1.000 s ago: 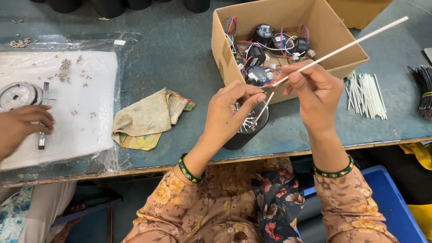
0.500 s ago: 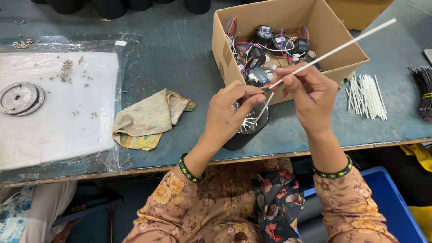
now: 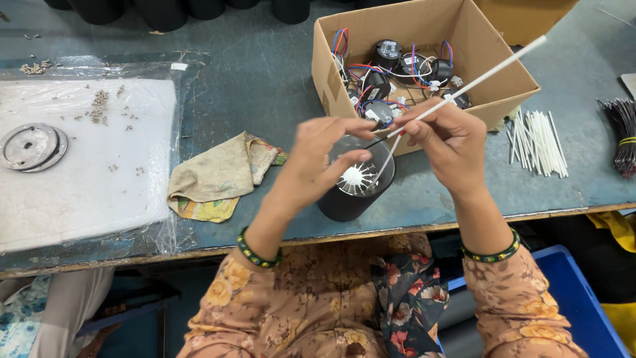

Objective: The person assembles small electronic components by inserting white plastic rods into a cylindrical housing, connecting wires to a motor, and placing the motor inside the housing. The person repeats this process for multiple units, moving finished assemblies into a blue bin.

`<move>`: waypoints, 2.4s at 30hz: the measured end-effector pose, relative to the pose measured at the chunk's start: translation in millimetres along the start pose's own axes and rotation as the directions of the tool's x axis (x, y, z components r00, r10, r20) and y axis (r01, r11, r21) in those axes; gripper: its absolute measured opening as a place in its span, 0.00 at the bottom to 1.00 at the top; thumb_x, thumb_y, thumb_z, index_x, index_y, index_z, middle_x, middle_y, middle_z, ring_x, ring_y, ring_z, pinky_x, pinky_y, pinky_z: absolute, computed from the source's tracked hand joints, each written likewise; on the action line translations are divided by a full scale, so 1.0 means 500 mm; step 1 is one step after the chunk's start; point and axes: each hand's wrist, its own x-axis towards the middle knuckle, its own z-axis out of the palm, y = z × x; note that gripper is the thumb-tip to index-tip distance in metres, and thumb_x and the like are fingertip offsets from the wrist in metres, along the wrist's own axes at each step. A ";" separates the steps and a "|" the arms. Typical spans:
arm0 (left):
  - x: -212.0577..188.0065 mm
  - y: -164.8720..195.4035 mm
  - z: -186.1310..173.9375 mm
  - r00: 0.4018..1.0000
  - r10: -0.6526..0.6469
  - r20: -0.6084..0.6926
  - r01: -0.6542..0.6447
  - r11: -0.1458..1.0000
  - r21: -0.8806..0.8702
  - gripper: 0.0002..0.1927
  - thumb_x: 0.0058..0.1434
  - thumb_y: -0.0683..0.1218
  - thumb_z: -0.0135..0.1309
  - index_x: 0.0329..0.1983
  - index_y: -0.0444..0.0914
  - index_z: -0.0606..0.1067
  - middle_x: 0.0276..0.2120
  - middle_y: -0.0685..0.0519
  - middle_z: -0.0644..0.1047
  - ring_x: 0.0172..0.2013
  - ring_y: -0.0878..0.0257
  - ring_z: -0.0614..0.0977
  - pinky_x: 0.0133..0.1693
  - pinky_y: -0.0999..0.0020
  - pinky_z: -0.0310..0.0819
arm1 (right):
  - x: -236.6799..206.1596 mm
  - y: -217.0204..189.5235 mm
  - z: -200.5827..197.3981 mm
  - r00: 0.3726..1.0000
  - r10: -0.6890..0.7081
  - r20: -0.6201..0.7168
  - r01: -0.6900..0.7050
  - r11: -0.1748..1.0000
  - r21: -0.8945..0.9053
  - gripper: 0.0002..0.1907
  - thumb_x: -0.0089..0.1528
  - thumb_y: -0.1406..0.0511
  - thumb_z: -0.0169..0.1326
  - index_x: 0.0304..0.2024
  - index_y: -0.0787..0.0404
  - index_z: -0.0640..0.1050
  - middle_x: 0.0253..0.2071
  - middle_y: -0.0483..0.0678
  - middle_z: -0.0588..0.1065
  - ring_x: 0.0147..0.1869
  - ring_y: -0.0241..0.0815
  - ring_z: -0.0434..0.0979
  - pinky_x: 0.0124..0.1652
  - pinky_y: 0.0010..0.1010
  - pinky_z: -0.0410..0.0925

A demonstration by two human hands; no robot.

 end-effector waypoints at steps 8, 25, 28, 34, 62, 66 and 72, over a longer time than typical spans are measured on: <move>-0.018 -0.009 0.009 0.983 -0.180 0.035 0.165 0.953 0.255 0.14 0.60 0.46 0.61 0.50 0.48 0.78 0.36 0.66 0.83 0.51 0.66 0.78 0.65 0.48 0.52 | 0.025 0.017 0.005 0.996 0.092 0.015 -0.093 0.971 0.221 0.09 0.70 0.68 0.59 0.50 0.68 0.78 0.42 0.55 0.82 0.45 0.39 0.83 0.42 0.25 0.74; 0.006 0.044 -0.024 0.998 -0.051 -0.046 0.054 0.996 0.065 0.17 0.67 0.47 0.59 0.58 0.40 0.76 0.46 0.53 0.79 0.47 0.56 0.80 0.51 0.60 0.73 | 0.047 -0.009 0.072 0.928 -0.131 0.348 0.269 0.882 -0.387 0.15 0.55 0.66 0.69 0.45 0.58 0.83 0.61 0.51 0.72 0.64 0.51 0.68 0.60 0.40 0.65; 0.007 0.043 -0.012 0.995 -0.074 -0.064 0.082 0.988 0.133 0.10 0.68 0.45 0.58 0.51 0.41 0.78 0.40 0.53 0.80 0.43 0.55 0.80 0.45 0.61 0.75 | 0.048 -0.008 0.071 0.922 -0.135 0.362 0.278 0.881 -0.382 0.16 0.54 0.66 0.69 0.44 0.59 0.82 0.63 0.51 0.74 0.63 0.50 0.69 0.59 0.42 0.64; 0.006 0.020 -0.005 0.991 -0.122 -0.051 0.130 0.970 0.205 0.10 0.64 0.51 0.62 0.40 0.41 0.77 0.36 0.56 0.80 0.39 0.58 0.79 0.42 0.62 0.70 | -0.013 0.045 0.008 0.998 0.058 0.014 -0.057 0.996 -0.064 0.12 0.66 0.67 0.61 0.51 0.64 0.80 0.57 0.50 0.76 0.55 0.36 0.78 0.48 0.26 0.71; -0.096 -0.019 -0.043 0.971 -0.237 0.028 0.238 0.971 -0.005 0.56 0.47 0.63 0.70 0.75 0.40 0.58 0.68 0.47 0.69 0.66 0.54 0.74 0.65 0.55 0.64 | -0.254 0.241 0.056 0.892 0.406 -0.199 -0.388 0.913 0.126 0.09 0.67 0.66 0.56 0.45 0.66 0.81 0.35 0.47 0.81 0.37 0.32 0.80 0.35 0.22 0.69; -0.170 -0.065 0.025 0.959 -0.282 -0.021 0.265 0.921 -0.286 0.75 0.36 0.65 0.75 0.79 0.39 0.43 0.76 0.40 0.55 0.71 0.47 0.67 0.70 0.52 0.59 | -0.196 0.199 -0.008 0.854 0.322 -0.409 -0.272 0.946 0.177 0.10 0.69 0.64 0.56 0.40 0.66 0.79 0.29 0.49 0.79 0.30 0.34 0.78 0.33 0.25 0.70; -0.271 -0.086 0.165 0.872 -0.453 -0.185 0.402 0.879 -0.258 0.67 0.41 0.60 0.74 0.76 0.35 0.47 0.70 0.40 0.61 0.70 0.47 0.65 0.70 0.51 0.55 | 0.078 0.183 -0.196 0.946 0.022 -0.323 -0.108 0.962 -0.250 0.13 0.71 0.61 0.56 0.42 0.66 0.80 0.33 0.47 0.79 0.35 0.38 0.80 0.37 0.27 0.71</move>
